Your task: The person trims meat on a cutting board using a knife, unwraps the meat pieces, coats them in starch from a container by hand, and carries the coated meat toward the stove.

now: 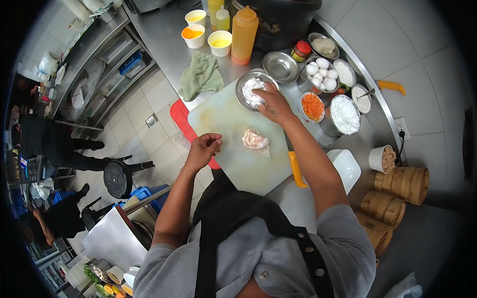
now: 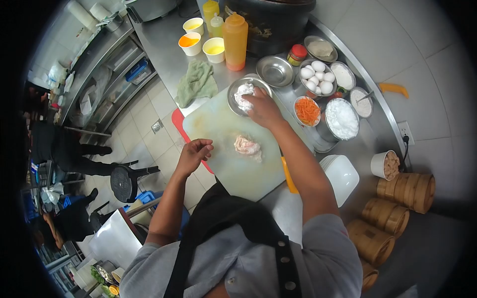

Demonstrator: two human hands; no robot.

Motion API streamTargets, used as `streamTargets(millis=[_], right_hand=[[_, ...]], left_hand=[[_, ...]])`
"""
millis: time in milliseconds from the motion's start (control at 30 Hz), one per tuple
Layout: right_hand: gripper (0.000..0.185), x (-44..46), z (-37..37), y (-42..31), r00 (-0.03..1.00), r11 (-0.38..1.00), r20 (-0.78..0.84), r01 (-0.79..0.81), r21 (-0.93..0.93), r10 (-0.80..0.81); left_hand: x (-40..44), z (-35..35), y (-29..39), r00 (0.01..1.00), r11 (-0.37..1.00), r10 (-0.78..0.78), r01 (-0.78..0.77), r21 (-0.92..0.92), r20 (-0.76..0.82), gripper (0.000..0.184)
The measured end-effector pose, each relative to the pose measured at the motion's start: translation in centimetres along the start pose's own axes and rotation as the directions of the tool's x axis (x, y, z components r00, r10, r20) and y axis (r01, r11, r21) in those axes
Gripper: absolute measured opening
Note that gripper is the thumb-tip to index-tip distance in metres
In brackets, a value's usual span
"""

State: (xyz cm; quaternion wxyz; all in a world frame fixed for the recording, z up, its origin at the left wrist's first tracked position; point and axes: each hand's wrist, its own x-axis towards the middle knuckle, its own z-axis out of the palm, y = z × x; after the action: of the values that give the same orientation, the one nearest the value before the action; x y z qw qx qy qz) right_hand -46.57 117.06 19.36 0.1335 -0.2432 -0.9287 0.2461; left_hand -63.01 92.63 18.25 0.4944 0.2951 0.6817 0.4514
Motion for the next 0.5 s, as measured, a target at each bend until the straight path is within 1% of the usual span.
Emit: streamTargets(millis=[100, 200, 233, 300, 333, 400, 433, 467, 500], right_hand=[[0.050, -0.8, -0.1, -0.1, 0.992, 0.997, -0.106, -0.057, 0.054, 0.063], [0.047, -1.1, 0.7, 1.0, 0.997, 0.986, -0.015, -0.070, 0.151, 0.073], [0.045, -1.3, 1.0, 1.1, 0.995, 0.984, -0.053, -0.076, 0.159, 0.085], [0.042, -1.4, 1.6, 1.1, 0.986, 0.981, -0.130, -0.084, 0.177, 0.107], [0.038, -1.3, 2.1, 1.7, 0.964, 0.950, -0.169, -0.152, 0.272, 0.203], [0.031, -0.6, 3.5, 3.1, 0.893, 0.844, -0.210, -0.268, 0.465, 0.399], [0.027, -0.1, 3.5, 3.3, 0.833, 0.631, -0.143, -0.280, 0.724, 0.534], [0.024, 0.4, 3.4, 3.5, 0.769, 0.348, -0.032, -0.251, 0.903, 0.639], [0.020, 0.7, 3.3, 3.6, 0.706, 0.029, 0.110, -0.181, 0.983, 0.699]], left_hand=[[0.4, 0.4, 0.0, 1.000, 1.000, 0.008, -0.008, 0.011, 0.009, 0.027], [1.0, 1.1, 0.2, 0.999, 1.000, 0.023, -0.023, 0.009, 0.022, 0.027], [1.1, 1.4, 0.2, 0.999, 1.000, 0.028, -0.028, 0.008, 0.028, 0.027], [1.7, 1.8, -0.1, 0.994, 0.992, 0.108, -0.107, 0.073, -0.017, 0.030], [2.1, 2.0, -0.3, 0.988, 0.984, 0.149, -0.144, 0.107, -0.039, 0.032], [2.8, 2.4, -0.8, 0.961, 0.966, 0.199, -0.159, 0.203, -0.191, 0.037], [3.1, 2.6, -0.8, 0.938, 0.955, 0.226, -0.160, 0.251, -0.263, 0.040], [3.3, 2.7, -0.7, 0.939, 0.954, 0.198, -0.119, 0.274, -0.282, 0.051], [3.5, 2.9, -0.8, 0.952, 0.952, 0.172, -0.095, 0.291, -0.254, 0.049]])
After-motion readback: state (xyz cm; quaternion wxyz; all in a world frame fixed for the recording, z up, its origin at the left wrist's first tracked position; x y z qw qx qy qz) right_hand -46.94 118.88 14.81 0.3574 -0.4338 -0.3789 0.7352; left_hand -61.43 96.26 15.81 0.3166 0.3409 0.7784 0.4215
